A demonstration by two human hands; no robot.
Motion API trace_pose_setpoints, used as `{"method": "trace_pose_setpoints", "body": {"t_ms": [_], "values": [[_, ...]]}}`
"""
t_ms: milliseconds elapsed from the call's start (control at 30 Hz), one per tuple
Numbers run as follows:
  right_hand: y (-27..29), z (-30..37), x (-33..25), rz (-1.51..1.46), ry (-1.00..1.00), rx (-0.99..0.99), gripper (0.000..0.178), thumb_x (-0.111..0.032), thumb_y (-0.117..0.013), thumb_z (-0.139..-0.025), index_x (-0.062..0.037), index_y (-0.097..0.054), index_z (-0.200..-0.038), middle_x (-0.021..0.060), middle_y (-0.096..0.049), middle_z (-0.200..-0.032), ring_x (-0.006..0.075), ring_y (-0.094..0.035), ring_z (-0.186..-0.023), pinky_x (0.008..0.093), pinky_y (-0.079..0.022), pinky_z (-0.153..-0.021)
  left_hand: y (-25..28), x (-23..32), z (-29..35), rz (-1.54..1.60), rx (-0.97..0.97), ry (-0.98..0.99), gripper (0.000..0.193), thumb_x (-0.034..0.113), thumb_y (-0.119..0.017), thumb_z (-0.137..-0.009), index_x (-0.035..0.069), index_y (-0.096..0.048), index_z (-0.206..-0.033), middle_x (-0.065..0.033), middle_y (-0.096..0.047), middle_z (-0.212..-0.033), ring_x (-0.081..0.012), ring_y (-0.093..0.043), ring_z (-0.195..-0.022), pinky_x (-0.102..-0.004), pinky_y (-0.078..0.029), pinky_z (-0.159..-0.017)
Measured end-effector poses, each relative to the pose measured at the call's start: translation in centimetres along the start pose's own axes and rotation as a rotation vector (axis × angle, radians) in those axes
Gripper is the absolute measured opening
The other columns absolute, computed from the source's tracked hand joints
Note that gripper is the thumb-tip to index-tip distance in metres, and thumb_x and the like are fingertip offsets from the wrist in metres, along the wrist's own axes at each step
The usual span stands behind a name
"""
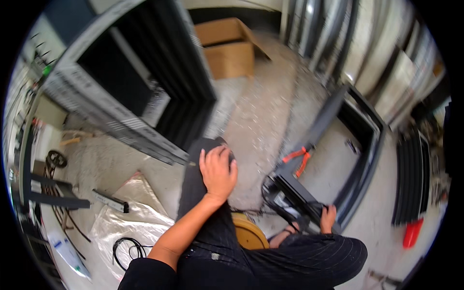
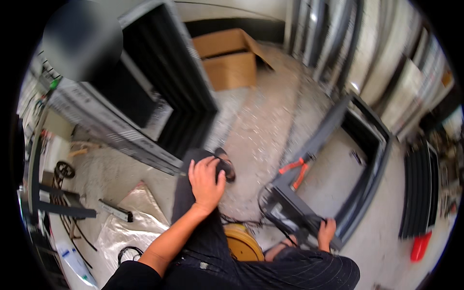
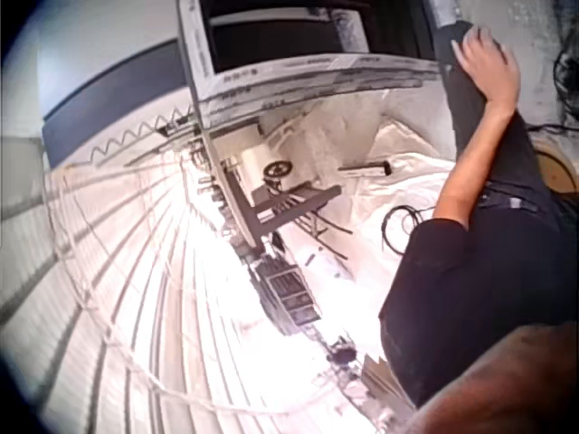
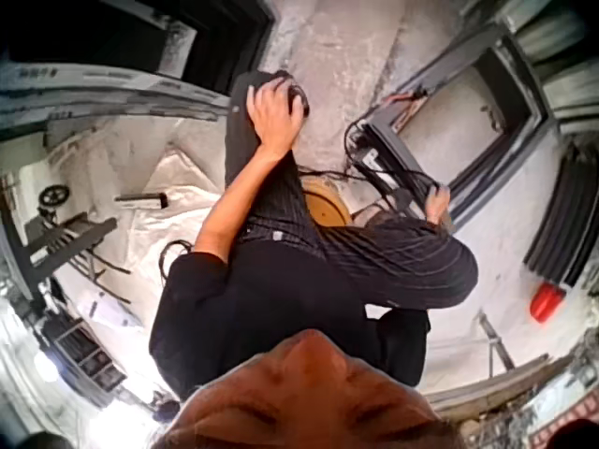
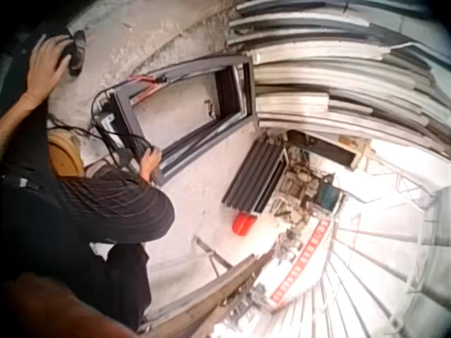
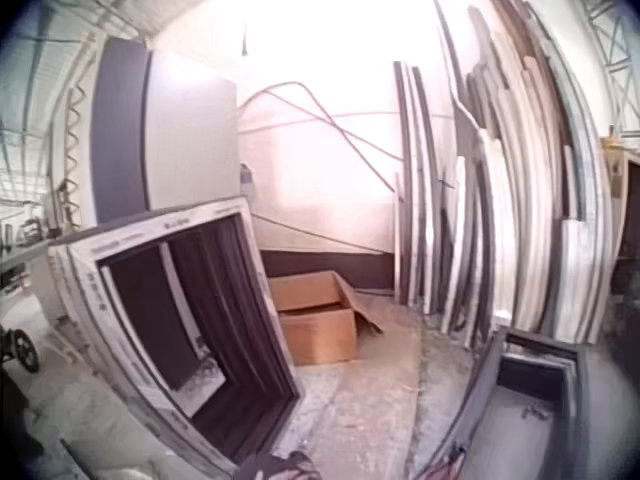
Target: The person sits on the floor and installs a rubber seal onto a metal window frame. They use pliers to cut the seal to the correct length and press it into the frame's groove by hand.
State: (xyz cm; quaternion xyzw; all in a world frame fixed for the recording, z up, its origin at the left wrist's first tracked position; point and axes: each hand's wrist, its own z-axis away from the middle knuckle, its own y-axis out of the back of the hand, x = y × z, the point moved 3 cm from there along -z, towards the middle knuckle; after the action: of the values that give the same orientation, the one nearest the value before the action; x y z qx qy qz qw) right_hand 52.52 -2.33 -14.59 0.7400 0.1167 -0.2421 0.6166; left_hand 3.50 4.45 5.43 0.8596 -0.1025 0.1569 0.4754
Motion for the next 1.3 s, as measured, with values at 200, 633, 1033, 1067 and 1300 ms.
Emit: {"method": "trace_pose_setpoints", "body": {"t_ms": [200, 633, 1033, 1067, 1300], "values": [[6.7, 1.9, -4.7, -0.228, -0.155, -0.093, 0.016, -0.003, -0.065, -0.080, 0.0000, -0.062, -0.095, 0.0133, -0.060, -0.093, 0.0255, -0.061, -0.084, 0.0331, -0.048, -0.074, -18.1, -1.7, 9.4, 0.488, -0.592, 0.552, 0.031, 0.015, -0.057, -0.090, 0.000, -0.056, -0.117, -0.0114, -0.063, -0.103, -0.0248, -0.063, -0.091, -0.0372, -0.049, -0.081], [11.5, 4.5, -6.9, -0.711, -0.460, -0.623, 0.010, -0.003, -0.073, -0.073, 0.0009, -0.066, -0.079, 0.0036, -0.057, -0.071, 0.0113, -0.052, -0.066, 0.0256, -0.041, -0.060, -27.3, -0.5, 15.3, 0.952, -1.105, 1.262, 0.024, 0.024, -0.054, -0.097, 0.009, -0.061, -0.113, -0.0021, -0.066, -0.100, -0.0149, -0.063, -0.097, -0.0343, -0.045, -0.089], [10.3, 7.5, 1.7, -1.249, -1.070, -0.003, 0.032, -0.026, -0.054, -0.095, -0.0058, -0.048, -0.072, -0.0004, -0.038, -0.057, 0.0089, -0.031, -0.044, 0.0216, -0.025, -0.040, -27.2, 0.6, 14.1, 1.005, -1.057, 1.471, 0.027, 0.027, -0.050, -0.100, 0.002, -0.057, -0.106, -0.0111, -0.065, -0.099, -0.0226, -0.065, -0.092, -0.0363, -0.055, -0.084], [9.9, 8.4, 2.5, -1.370, -1.124, 0.005, 0.034, -0.028, -0.053, -0.096, -0.0078, -0.046, -0.070, -0.0017, -0.036, -0.056, 0.0081, -0.030, -0.043, 0.0212, -0.024, -0.039, -27.2, 0.6, 14.3, 1.001, -1.053, 1.488, 0.029, 0.026, -0.051, -0.099, 0.000, -0.054, -0.112, -0.0131, -0.064, -0.105, -0.0243, -0.064, -0.097, -0.0381, -0.054, -0.088], [8.0, 12.2, 5.2, -1.866, -1.223, -0.013, 0.043, -0.031, -0.047, -0.096, -0.0154, -0.035, -0.057, -0.0049, -0.031, -0.050, 0.0072, -0.027, -0.038, 0.0213, -0.021, -0.033, -28.6, 1.2, 14.5, 1.148, -0.927, 1.494, 0.028, 0.020, -0.057, -0.096, 0.001, -0.050, -0.116, -0.0135, -0.062, -0.111, -0.0252, -0.061, -0.104, -0.0373, -0.053, -0.092]]}}
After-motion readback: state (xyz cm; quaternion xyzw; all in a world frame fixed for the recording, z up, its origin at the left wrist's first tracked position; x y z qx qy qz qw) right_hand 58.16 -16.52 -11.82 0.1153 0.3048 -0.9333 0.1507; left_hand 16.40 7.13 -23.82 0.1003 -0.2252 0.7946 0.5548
